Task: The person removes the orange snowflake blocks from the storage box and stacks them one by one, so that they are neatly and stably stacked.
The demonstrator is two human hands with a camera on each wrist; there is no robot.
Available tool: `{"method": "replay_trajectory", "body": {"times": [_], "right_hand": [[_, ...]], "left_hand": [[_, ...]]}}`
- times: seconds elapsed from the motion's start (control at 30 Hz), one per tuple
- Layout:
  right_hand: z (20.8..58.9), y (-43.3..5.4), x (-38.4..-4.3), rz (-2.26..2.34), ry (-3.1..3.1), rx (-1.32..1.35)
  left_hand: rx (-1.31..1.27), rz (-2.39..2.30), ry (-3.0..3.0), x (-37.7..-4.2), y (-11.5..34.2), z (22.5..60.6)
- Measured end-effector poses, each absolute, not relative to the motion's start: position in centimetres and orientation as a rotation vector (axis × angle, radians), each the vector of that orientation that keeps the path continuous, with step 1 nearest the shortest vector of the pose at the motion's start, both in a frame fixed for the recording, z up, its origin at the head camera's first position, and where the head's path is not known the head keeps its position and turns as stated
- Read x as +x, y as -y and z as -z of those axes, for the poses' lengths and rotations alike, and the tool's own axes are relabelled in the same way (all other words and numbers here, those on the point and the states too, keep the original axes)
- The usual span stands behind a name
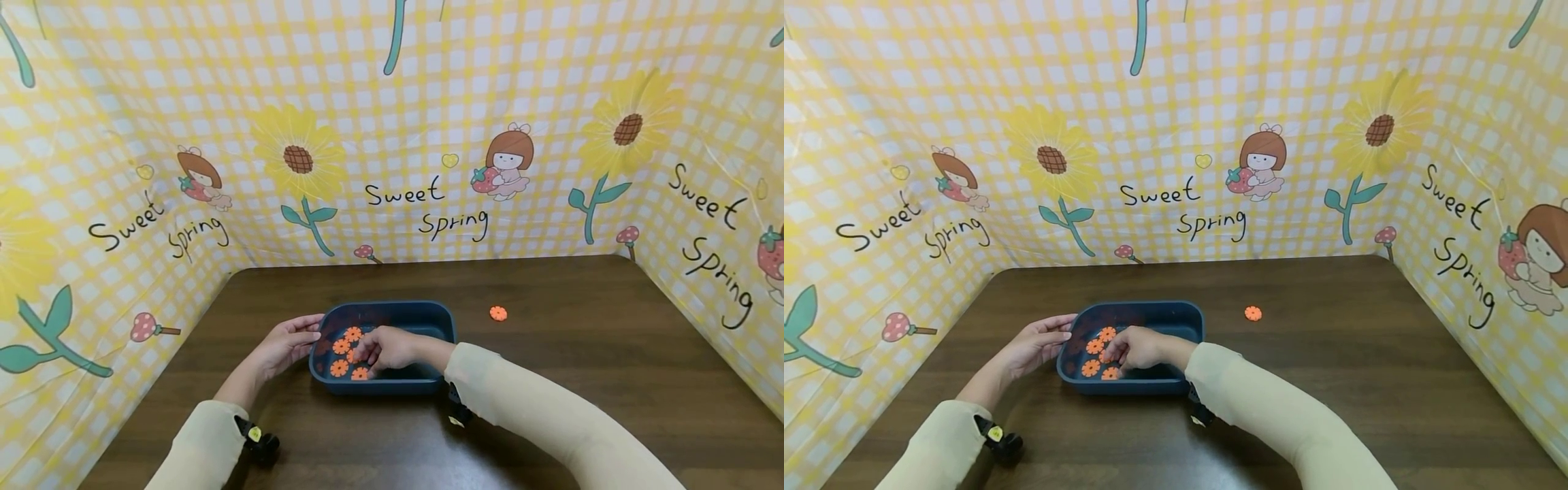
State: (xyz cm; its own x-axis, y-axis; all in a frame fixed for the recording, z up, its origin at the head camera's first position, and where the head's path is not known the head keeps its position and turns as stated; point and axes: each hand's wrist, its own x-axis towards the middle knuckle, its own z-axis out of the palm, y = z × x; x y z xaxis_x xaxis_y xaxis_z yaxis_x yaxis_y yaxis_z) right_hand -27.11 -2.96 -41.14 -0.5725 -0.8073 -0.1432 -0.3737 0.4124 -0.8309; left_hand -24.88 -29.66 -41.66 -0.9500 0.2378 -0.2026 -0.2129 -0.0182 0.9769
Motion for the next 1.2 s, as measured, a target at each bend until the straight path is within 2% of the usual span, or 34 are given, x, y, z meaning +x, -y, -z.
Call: {"method": "replay_trajectory", "body": {"times": [1.2], "right_hand": [[41.53,3.38,-26.73,0.812,-2.286,-1.15]], "left_hand": [[0.036,-2.042,-1.964,-24.65,29.47,41.44]]}}
